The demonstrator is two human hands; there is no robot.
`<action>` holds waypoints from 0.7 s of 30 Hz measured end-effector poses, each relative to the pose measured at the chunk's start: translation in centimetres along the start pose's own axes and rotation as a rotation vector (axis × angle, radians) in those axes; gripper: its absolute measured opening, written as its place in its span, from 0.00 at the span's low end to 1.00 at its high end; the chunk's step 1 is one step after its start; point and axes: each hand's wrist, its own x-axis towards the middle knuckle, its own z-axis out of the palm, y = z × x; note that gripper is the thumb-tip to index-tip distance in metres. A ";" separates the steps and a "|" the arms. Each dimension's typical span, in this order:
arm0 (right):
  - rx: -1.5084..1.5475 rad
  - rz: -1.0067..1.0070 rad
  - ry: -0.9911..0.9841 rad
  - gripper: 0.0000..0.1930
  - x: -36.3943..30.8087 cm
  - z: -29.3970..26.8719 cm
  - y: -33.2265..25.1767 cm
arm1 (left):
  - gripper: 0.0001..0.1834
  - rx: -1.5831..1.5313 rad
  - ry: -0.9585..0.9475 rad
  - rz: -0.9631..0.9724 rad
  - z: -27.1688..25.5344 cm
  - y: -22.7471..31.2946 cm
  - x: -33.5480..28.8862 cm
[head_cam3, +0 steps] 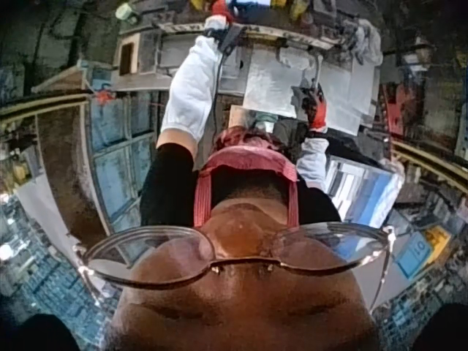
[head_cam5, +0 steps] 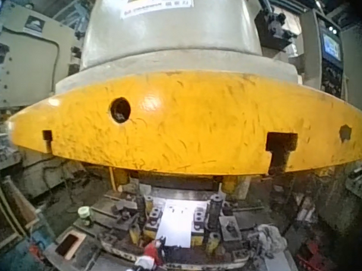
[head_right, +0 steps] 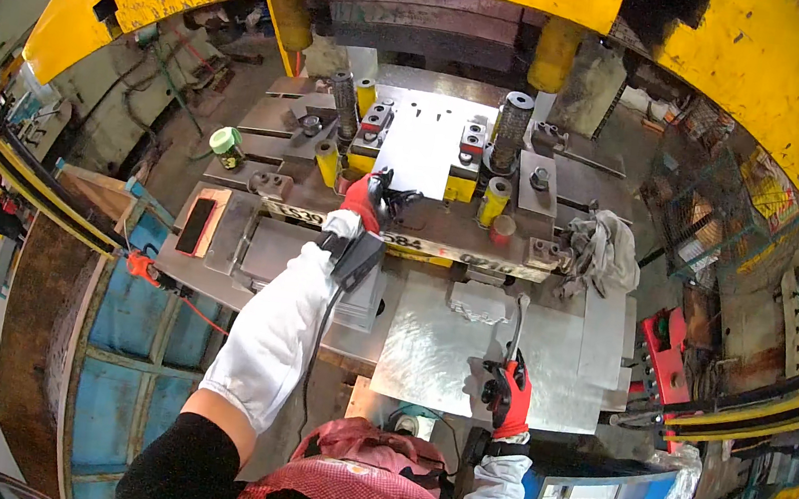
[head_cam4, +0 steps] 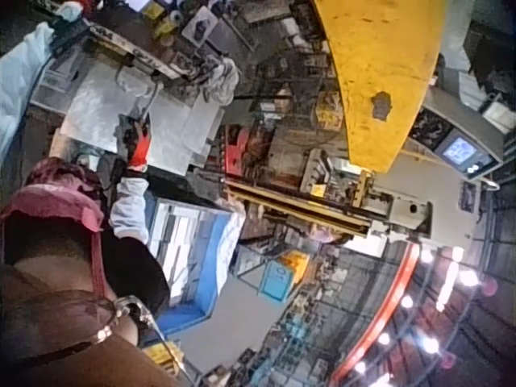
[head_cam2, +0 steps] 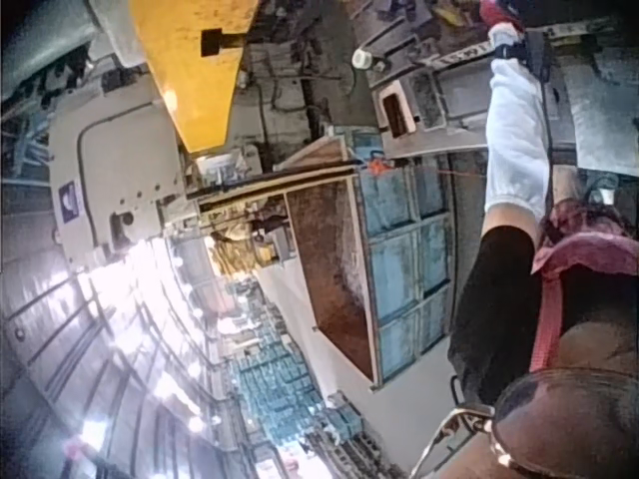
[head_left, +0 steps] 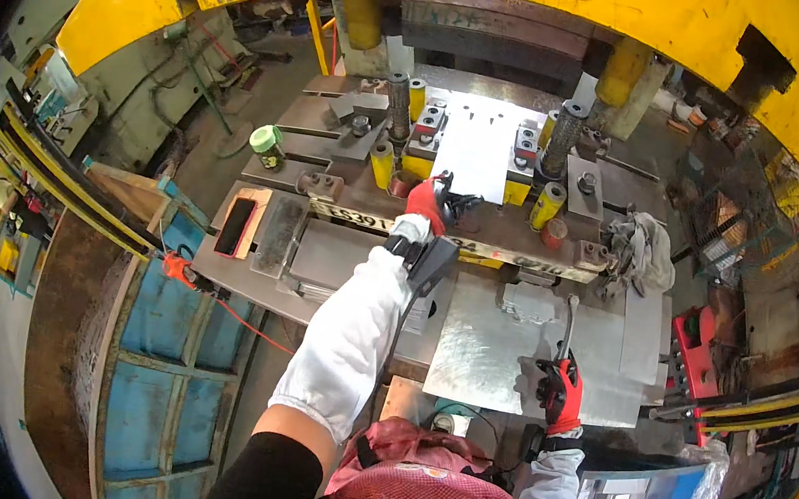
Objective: Operating a metal press machine to shape metal sheets.
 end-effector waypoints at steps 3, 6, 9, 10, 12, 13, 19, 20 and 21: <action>0.033 -0.024 0.032 0.10 -0.6 -0.7 0.6 | 0.14 0.156 -0.003 0.070 -3.7 -0.6 4.6; 0.042 -0.024 -0.084 0.14 0.3 -1.1 3.2 | 0.16 0.567 -0.045 0.375 -10.9 1.5 6.2; 0.168 0.022 0.067 0.11 -0.3 -2.5 3.7 | 0.21 -0.086 -0.161 -0.034 -3.0 0.2 1.6; 0.173 0.012 0.089 0.11 0.0 -2.9 4.4 | 0.22 -0.160 -0.204 -0.094 -2.1 1.0 -0.8; 0.178 0.003 0.113 0.13 0.3 -3.9 5.1 | 0.26 0.015 -0.093 -0.052 -0.7 2.4 -7.8; 0.211 -0.009 0.106 0.13 0.4 -4.0 5.2 | 0.26 0.169 -0.057 0.033 -1.8 2.4 -10.4; 0.358 -0.034 0.021 0.10 -0.3 -1.9 4.8 | 0.19 0.539 0.244 0.440 -16.9 -1.4 -24.9; 0.359 -0.038 0.029 0.10 -0.2 -1.8 4.9 | 0.18 0.860 0.392 0.496 -19.9 -2.3 -26.6; 0.407 -0.058 0.005 0.09 -0.1 -2.0 4.9 | 0.24 1.063 0.307 0.475 -21.2 -1.9 -27.6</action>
